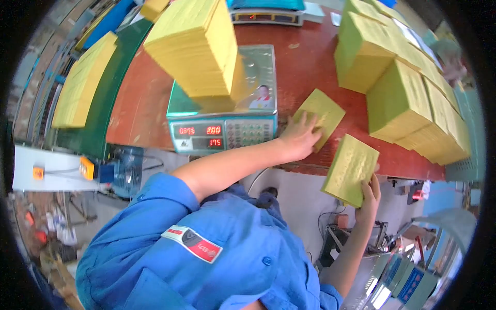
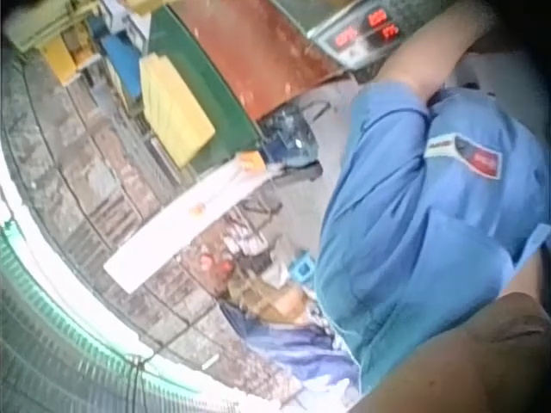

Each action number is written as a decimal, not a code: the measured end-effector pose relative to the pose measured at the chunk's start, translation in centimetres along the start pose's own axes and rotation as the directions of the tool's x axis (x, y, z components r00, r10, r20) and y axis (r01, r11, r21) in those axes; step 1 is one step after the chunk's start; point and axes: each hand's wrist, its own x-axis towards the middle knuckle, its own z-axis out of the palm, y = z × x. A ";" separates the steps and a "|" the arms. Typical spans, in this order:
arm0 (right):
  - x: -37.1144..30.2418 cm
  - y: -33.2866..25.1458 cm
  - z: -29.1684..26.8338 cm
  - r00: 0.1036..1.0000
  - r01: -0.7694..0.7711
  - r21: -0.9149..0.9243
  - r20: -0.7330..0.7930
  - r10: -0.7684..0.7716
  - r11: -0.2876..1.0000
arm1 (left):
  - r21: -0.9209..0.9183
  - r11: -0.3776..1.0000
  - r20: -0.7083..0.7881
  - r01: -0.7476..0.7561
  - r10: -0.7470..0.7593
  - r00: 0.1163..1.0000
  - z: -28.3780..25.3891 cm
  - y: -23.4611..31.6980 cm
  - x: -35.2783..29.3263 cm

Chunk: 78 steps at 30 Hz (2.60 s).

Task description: Weighing stacks of yellow paper on digital scales and organizing them for packaging.

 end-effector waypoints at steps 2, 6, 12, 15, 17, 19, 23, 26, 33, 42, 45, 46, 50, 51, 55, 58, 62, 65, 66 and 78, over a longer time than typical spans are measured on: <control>0.2 0.3 -0.9 0.999 -0.046 0.002 0.028 0.046 0.999 | -0.057 0.994 0.020 0.090 -0.089 0.996 0.9 0.8 0.0; 2.4 0.3 -1.7 0.992 -0.070 -0.023 0.102 0.072 0.997 | 0.048 0.984 0.037 0.173 -0.175 0.984 1.2 2.1 -0.1; 6.4 -0.3 0.3 0.964 -0.024 -0.034 0.263 0.032 0.999 | 0.098 0.972 0.083 0.211 -0.220 0.972 0.8 2.4 -0.9; 7.9 -0.2 1.4 0.963 -0.061 -0.086 0.258 0.082 0.994 | 0.159 0.965 -0.033 0.209 -0.206 0.978 0.8 2.2 -1.6; 8.7 0.2 1.8 0.953 -0.041 -0.096 0.296 0.068 0.995 | 0.148 0.961 -0.036 0.233 -0.230 0.973 0.7 2.2 -1.8; 9.4 0.5 1.7 0.955 -0.020 -0.123 0.292 0.055 0.992 | 0.099 0.965 0.000 0.241 -0.242 0.970 0.4 2.0 -2.0; 10.5 1.0 2.3 0.950 0.120 -0.211 0.309 -0.050 0.970 | 0.132 0.965 0.048 0.225 -0.233 0.971 -0.9 1.7 -2.2; 10.4 0.8 2.6 0.962 0.218 -0.324 0.231 -0.146 0.921 | -0.077 0.995 -0.173 0.056 -0.069 0.982 -2.0 2.4 -1.7; 6.8 0.8 -0.1 0.960 0.237 -0.357 -0.054 -0.274 0.904 | -0.393 0.892 -0.202 -0.225 0.155 0.967 -0.9 7.7 1.3; -0.6 4.3 -4.0 0.972 0.077 -0.041 -0.219 -0.084 0.996 | -0.339 0.922 -0.150 -0.187 0.143 0.978 0.5 8.3 2.9; -1.8 5.3 -3.9 0.975 0.030 0.011 -0.222 -0.027 0.999 | -0.359 0.918 -0.146 -0.171 0.126 0.981 0.5 8.4 3.0; -2.0 5.4 -3.7 0.976 0.013 0.027 -0.217 -0.007 1.000 | -0.354 0.918 -0.135 -0.181 0.141 0.981 0.5 8.4 3.1; -1.9 5.0 -3.0 0.984 0.017 0.031 -0.180 -0.011 0.999 | -0.299 0.928 -0.180 -0.223 0.174 0.968 0.6 8.4 3.3; -1.7 4.9 -2.8 0.983 0.029 0.041 -0.180 -0.021 0.999 | -0.281 0.931 -0.197 -0.234 0.183 0.963 0.7 8.4 3.3; -0.9 4.0 -2.1 0.984 0.064 0.011 -0.168 -0.061 0.998 | -0.238 0.941 -0.193 -0.242 0.198 0.961 1.0 8.7 3.3; -0.6 3.1 -1.4 0.985 0.093 0.015 -0.150 -0.090 0.996 | -0.222 0.946 -0.224 -0.235 0.185 0.957 0.7 8.9 3.4; -0.4 1.5 -0.5 0.985 0.059 0.019 -0.166 -0.055 0.998 | -0.286 0.920 -0.345 -0.268 0.162 0.924 -1.0 8.5 3.0; -0.6 1.1 -0.2 0.998 0.016 0.243 -0.056 -0.003 0.970 | -0.289 0.911 -0.346 -0.293 0.186 0.920 -2.2 8.1 1.0; -0.7 1.2 0.0 0.995 -0.032 0.216 -0.081 0.051 0.976 | -0.281 0.916 -0.311 -0.287 0.196 0.930 -2.5 7.8 0.0; -6.5 -8.8 12.3 0.940 0.338 -0.196 0.120 -0.319 0.921 | -0.960 0.083 0.227 0.269 -0.336 0.914 -10.2 1.6 -6.5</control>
